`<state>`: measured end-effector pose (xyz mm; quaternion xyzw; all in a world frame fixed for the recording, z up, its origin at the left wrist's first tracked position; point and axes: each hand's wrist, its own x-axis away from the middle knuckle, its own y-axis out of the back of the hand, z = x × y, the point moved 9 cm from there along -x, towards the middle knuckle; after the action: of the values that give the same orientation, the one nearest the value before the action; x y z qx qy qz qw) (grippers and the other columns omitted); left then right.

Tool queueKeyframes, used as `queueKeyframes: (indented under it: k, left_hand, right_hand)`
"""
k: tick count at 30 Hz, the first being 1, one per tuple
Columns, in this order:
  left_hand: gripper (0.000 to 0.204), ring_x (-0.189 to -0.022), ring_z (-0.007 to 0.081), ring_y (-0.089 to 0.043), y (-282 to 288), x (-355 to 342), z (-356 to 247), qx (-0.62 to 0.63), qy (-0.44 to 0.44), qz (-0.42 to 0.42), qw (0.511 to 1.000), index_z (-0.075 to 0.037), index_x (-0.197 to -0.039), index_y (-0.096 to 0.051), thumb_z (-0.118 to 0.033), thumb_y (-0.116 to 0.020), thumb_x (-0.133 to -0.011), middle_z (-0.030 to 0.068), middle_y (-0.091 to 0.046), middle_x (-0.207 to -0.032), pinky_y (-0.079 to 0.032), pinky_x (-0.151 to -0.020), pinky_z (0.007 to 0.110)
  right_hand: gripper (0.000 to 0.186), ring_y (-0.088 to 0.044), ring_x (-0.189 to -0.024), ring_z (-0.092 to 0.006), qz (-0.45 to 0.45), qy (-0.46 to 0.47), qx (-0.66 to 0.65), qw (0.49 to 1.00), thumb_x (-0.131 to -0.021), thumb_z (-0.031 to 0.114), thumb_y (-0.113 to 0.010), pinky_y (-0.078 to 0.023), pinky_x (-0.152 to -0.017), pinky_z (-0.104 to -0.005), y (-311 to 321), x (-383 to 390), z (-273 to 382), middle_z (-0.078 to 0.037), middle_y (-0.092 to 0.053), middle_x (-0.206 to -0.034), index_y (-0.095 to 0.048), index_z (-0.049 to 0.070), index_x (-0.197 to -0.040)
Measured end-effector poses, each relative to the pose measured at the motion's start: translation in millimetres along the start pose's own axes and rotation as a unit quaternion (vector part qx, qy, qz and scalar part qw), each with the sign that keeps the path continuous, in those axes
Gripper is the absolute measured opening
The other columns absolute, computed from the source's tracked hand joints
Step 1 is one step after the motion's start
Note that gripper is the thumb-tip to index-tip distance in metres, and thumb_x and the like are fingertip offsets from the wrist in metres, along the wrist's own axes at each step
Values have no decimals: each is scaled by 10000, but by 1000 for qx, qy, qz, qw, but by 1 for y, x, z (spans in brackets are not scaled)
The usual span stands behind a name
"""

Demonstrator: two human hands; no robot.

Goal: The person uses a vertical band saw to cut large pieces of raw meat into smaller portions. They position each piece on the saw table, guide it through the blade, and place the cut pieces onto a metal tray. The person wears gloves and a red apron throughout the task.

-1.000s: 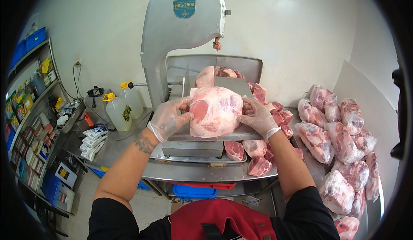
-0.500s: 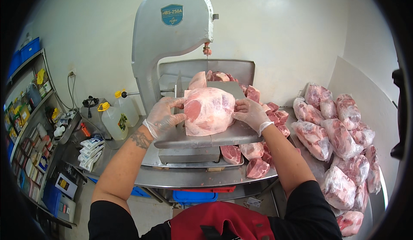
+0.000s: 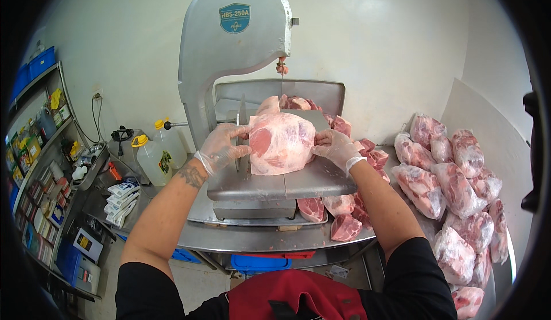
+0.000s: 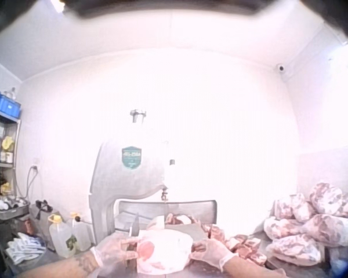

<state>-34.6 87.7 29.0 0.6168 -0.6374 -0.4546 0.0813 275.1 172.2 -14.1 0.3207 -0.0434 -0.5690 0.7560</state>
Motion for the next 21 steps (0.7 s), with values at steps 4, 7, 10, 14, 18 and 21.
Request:
queueKeyframes:
  k: [4,7,10,14,18,21]
  left_hand:
    - [633,-1325,332,-573,2,-5,7,-57,-16,-6,998,-99,-1370,-740,-276,-924,-791,142,-709,-1316,-442,-1168,430]
    - [645,-1346,339,-564,1,-8,9,-67,-20,-17,997,-103,-1372,-741,-295,-933,-787,160,-688,-1365,-432,-1184,434]
    - [644,-1379,348,-545,2,-11,10,-90,-16,-24,996,-104,-1371,-741,-299,-932,-788,178,-667,-1403,-418,-1204,438]
    - [651,-1417,361,-519,3,-16,15,-81,1,-24,996,-123,-1383,-737,-300,-932,-787,190,-649,-1433,-391,-1230,451]
    - [641,-1453,367,-489,3,-19,21,-69,26,-25,997,-146,-1391,-736,-292,-927,-796,199,-594,-1507,-354,-1261,451]
    - [632,-1489,362,-448,3,-21,22,-71,33,-27,997,-155,-1393,-738,-281,-921,-802,201,-532,-1567,-324,-1282,441]
  right_hand:
    - [380,-750,-1047,-197,-6,-9,25,1000,-914,141,-848,-595,-980,-329,2,-4,-3,-113,-789,-1128,-722,-25,-1232]
    - [380,-747,-1044,-188,-7,-5,18,1000,-912,148,-851,-593,-974,-324,2,-5,-2,-111,-789,-1122,-725,-25,-1226]
    - [382,-744,-1046,-179,-6,-5,-2,1000,-909,151,-854,-590,-971,-319,2,-8,-2,-112,-787,-1124,-726,-22,-1224]
    - [427,-741,-1051,-182,0,-10,28,1000,-898,210,-870,-583,-971,-320,2,-17,-8,-108,-786,-1135,-724,-16,-1230]
    - [542,-734,-1103,-212,10,-29,67,997,-884,335,-883,-563,-1009,-341,5,-26,-20,-134,-777,-1183,-718,-12,-1265]
    - [648,-724,-1171,-246,7,-45,88,995,-870,407,-888,-545,-1048,-363,7,-31,-29,-165,-763,-1254,-703,-10,-1329]
